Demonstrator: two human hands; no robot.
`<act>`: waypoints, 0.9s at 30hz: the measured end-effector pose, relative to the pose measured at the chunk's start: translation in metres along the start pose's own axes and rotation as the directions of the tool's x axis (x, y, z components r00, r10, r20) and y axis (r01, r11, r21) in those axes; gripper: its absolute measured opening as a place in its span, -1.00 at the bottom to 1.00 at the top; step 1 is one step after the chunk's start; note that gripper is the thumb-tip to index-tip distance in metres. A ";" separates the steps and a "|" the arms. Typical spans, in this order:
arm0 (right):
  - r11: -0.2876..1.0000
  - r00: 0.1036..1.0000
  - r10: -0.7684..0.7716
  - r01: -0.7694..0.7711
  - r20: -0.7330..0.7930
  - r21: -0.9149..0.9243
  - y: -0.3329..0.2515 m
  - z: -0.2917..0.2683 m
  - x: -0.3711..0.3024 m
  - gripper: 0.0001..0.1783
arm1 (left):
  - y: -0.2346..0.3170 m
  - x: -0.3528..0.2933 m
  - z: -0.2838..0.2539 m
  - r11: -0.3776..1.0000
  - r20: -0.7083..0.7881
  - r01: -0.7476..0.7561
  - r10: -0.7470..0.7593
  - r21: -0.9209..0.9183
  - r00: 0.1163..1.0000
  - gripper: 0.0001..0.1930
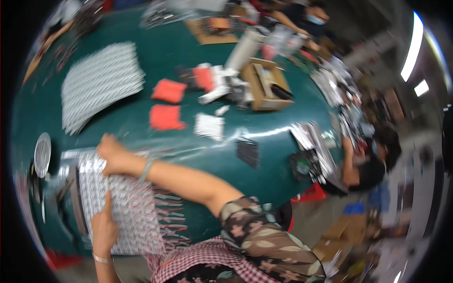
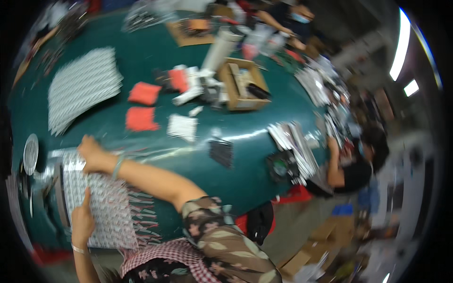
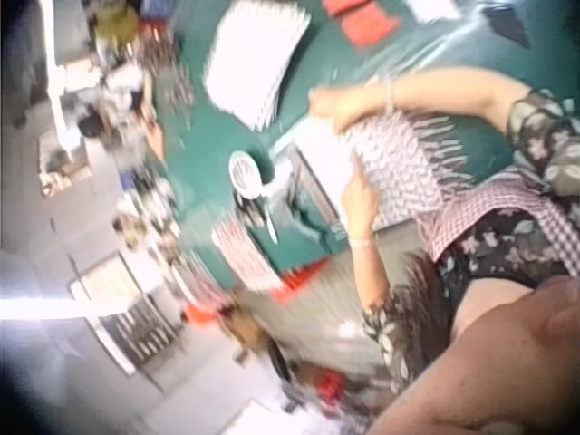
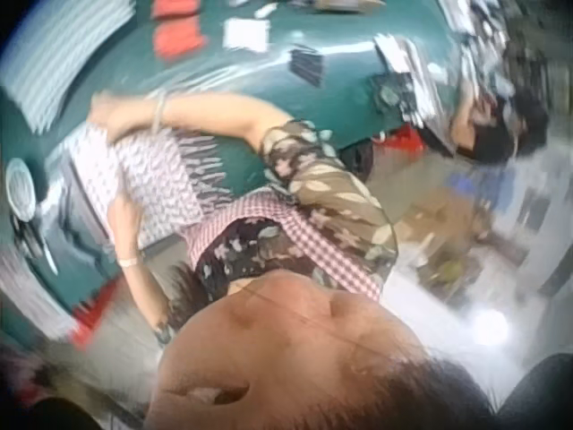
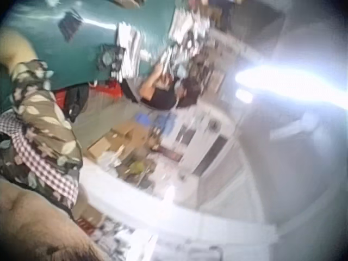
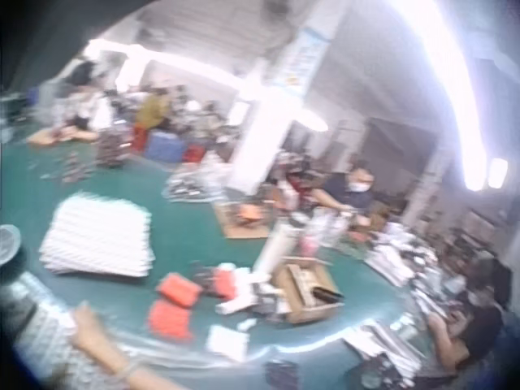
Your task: The person gathers wires from the table and solders them onto a circuit board panel using a soldering tool.
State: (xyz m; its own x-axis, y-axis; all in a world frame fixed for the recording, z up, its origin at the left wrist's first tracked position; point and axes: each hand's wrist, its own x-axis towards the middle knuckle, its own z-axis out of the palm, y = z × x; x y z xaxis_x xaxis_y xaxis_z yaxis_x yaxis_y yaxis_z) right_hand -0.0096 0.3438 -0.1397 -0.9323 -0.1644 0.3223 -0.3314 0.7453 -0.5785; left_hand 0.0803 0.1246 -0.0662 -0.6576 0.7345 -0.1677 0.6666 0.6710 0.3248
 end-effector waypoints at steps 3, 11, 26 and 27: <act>0.994 0.996 0.088 -0.086 -0.030 0.065 0.010 0.022 -0.005 -0.25 | 0.007 0.001 0.011 0.999 0.009 0.004 -0.004 0.047 1.000 -0.18; 0.984 0.985 0.004 -0.034 -0.170 -0.174 -0.008 0.016 -0.003 -0.47 | -0.017 0.007 0.019 0.986 -0.086 -0.113 0.124 0.126 0.989 -0.27; 0.999 0.999 0.030 -0.031 0.040 0.039 -0.147 0.024 -0.194 0.07 | 0.002 0.008 0.014 0.982 -0.043 0.029 -0.022 0.187 0.999 -0.33; 0.997 0.994 0.057 -0.061 0.096 0.045 -0.152 0.012 -0.198 0.07 | -0.031 0.013 0.035 0.967 -0.135 -0.087 0.122 0.240 0.983 -0.20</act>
State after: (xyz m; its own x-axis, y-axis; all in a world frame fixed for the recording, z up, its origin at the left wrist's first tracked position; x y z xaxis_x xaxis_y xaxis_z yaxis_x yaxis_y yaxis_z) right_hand 0.2234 0.2554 -0.1245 -0.9592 -0.1834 0.2151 -0.2798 0.7239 -0.6306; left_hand 0.0635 0.1171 -0.1105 -0.6129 0.7901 0.0004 0.7858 0.6095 0.1048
